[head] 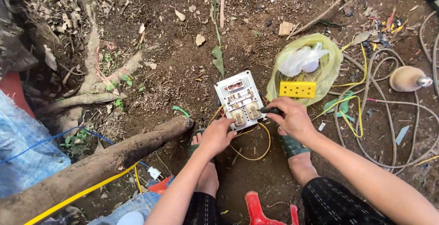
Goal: Assembling electrical outlet components onto a mounting board using a screwdriver and connecting wires.
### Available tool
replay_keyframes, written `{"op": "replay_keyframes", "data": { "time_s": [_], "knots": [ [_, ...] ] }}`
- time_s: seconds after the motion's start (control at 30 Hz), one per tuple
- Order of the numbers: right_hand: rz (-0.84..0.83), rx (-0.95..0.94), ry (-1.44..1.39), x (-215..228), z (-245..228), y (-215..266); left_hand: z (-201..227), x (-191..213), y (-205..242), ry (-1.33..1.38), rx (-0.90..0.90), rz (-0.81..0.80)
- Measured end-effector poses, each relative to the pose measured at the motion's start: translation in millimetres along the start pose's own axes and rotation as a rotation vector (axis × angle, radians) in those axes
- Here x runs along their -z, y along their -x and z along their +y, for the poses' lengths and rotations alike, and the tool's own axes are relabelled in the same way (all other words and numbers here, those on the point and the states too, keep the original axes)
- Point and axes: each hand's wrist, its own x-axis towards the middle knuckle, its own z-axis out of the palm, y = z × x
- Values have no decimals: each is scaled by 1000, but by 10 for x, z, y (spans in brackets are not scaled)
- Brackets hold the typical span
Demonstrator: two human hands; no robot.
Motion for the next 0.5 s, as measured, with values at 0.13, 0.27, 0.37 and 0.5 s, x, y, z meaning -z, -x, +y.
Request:
{"op": "replay_keyframes", "data": {
  "time_s": [0.13,0.27,0.37,0.5],
  "knots": [
    [-6,31,47,31,-42,9,-54,-70,-30,0,7,-3],
    [-121,-32,305,86,-107,24,5,-146,-5,19,22,-15],
    [-229,-135,440,131,-224,-16,26,-160,-32,-4,4,-25],
    [-323,-142,478,21,-44,-37,223,9,-93,9,-62,54]
  ]
}}
